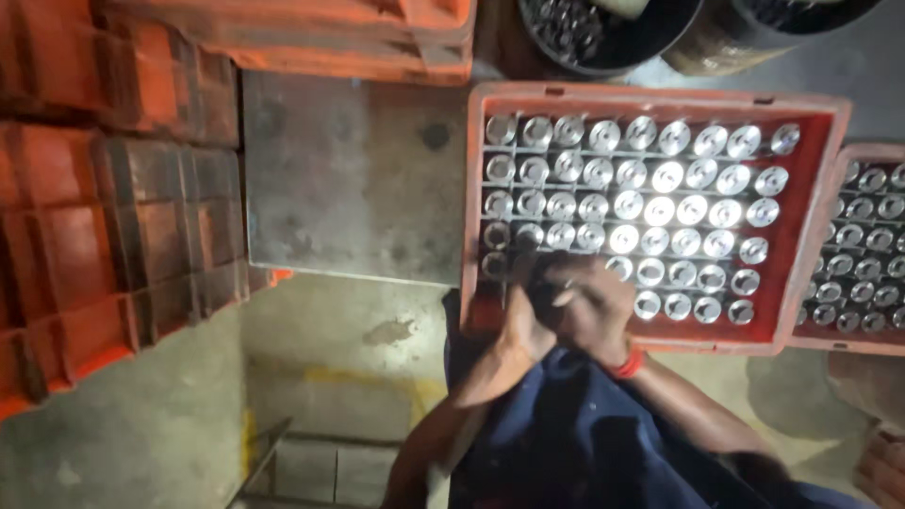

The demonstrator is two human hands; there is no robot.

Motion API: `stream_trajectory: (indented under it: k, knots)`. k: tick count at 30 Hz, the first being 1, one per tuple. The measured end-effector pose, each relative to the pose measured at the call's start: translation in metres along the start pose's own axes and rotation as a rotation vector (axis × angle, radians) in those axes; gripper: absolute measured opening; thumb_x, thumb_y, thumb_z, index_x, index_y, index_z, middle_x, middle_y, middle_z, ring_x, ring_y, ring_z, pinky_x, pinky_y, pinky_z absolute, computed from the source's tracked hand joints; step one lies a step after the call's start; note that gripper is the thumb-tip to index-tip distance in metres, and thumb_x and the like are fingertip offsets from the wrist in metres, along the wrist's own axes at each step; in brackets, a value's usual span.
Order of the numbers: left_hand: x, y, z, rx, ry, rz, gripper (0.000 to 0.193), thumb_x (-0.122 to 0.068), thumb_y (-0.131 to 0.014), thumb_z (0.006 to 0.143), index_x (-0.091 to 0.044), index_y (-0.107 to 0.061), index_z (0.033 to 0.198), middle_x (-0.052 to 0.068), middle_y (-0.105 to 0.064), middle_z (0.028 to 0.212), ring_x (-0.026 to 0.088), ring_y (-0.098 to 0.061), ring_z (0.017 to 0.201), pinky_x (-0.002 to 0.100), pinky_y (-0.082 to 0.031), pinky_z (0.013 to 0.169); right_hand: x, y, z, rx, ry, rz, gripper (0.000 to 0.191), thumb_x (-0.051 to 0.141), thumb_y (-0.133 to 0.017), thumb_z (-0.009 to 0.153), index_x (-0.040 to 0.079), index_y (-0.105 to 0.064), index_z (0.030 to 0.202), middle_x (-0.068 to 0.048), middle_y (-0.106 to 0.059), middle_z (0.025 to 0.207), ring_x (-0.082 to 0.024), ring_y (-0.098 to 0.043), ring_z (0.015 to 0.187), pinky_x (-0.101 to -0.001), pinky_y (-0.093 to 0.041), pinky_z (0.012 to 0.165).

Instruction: The person repeatedly picks small metal parts from a red crate and places them into two nearby metal bins. They occasionally use a cylindrical tool to press or adjust the parts in the crate. The person continues this cycle of picking, placing, and adjusting throughout the clip.

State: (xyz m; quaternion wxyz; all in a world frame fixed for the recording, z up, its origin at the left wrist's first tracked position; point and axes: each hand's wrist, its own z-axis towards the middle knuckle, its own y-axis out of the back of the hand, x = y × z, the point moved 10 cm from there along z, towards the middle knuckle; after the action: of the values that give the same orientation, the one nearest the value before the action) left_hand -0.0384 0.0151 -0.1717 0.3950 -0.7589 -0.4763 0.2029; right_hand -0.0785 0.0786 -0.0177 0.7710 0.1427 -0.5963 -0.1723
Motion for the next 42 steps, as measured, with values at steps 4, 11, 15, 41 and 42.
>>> stream_trajectory:
  k: [4,11,15,41,42]
  knots:
    - [-0.027,0.008,-0.018,0.007,-0.043,0.035,0.026,-0.033,-0.060,0.108,-0.008,-0.062,0.116,0.005,-0.066,0.096,0.017,-0.061,0.081,0.030,-0.051,0.070,-0.065,0.014,0.007,-0.018,-0.521,0.310,0.025,0.017,-0.071,0.098,0.007,-0.068,0.120,-0.006,-0.075,0.101,-0.015,-0.069,0.094,-0.0281,-0.054,0.081]
    - [-0.049,-0.017,-0.043,-0.039,-0.124,0.120,0.029,-0.037,-0.054,0.100,-0.008,-0.059,0.103,0.006,-0.060,0.082,0.015,-0.055,0.066,0.028,-0.041,0.052,-0.018,0.002,0.029,0.247,0.071,-0.482,0.040,0.006,-0.085,0.066,0.008,-0.078,0.105,-0.015,-0.075,0.098,-0.029,-0.067,0.087,-0.0362,-0.053,0.074]
    - [-0.045,-0.017,-0.041,-0.007,-0.090,0.131,0.024,-0.031,-0.053,0.103,-0.008,-0.059,0.106,0.005,-0.061,0.085,0.012,-0.054,0.065,0.024,-0.037,0.048,-0.068,-0.010,0.032,0.192,-0.394,-0.184,0.016,0.013,-0.081,0.088,0.008,-0.079,0.103,-0.008,-0.079,0.088,-0.015,-0.074,0.073,-0.0307,-0.057,0.063]
    - [-0.082,0.008,-0.063,-0.056,-0.200,0.365,0.028,-0.023,-0.054,0.106,-0.005,-0.065,0.125,0.001,-0.060,0.080,0.006,-0.049,0.057,0.020,-0.034,0.045,-0.083,-0.050,0.055,0.336,-0.336,-0.319,0.018,0.025,-0.079,0.093,0.009,-0.080,0.102,-0.007,-0.080,0.091,-0.015,-0.074,0.074,-0.0316,-0.058,0.065]
    - [-0.082,0.007,-0.064,-0.050,-0.204,0.391,0.029,-0.024,-0.054,0.107,-0.005,-0.065,0.125,0.001,-0.060,0.080,0.006,-0.049,0.057,0.021,-0.034,0.046,-0.080,-0.051,0.057,0.346,-0.336,-0.328,0.020,0.025,-0.078,0.093,0.009,-0.079,0.105,-0.007,-0.080,0.094,-0.015,-0.074,0.072,-0.0323,-0.057,0.062]
